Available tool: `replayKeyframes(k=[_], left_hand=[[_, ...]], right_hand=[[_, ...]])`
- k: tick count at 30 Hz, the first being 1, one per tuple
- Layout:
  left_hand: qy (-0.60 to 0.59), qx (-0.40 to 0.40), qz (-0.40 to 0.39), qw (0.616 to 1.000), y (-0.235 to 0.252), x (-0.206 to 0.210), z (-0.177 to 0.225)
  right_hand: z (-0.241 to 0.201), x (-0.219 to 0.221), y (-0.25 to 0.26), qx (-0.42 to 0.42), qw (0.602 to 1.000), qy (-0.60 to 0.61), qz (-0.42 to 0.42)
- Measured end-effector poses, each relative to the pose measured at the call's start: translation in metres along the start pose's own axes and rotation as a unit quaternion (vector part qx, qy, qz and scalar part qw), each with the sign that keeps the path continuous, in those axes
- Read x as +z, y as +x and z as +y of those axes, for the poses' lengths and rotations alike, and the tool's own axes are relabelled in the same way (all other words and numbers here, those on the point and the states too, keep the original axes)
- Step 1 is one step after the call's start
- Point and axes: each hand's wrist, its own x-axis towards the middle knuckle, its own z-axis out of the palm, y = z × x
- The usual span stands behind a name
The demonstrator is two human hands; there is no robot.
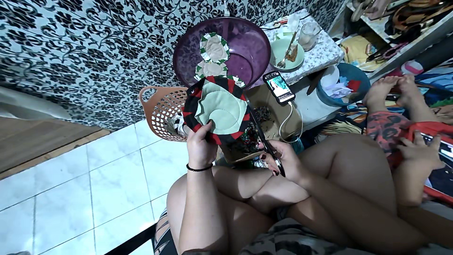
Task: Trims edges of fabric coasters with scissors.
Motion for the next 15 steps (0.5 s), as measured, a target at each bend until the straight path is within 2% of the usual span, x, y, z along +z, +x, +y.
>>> replayKeyframes(k=[15], left_hand=[[0.021, 0.000, 0.003, 1.000, 0.0049, -0.0083, 0.0044]], right_hand=[[0.0025, 0.0004, -0.0005, -0.021, 1.000, -0.003, 0.005]])
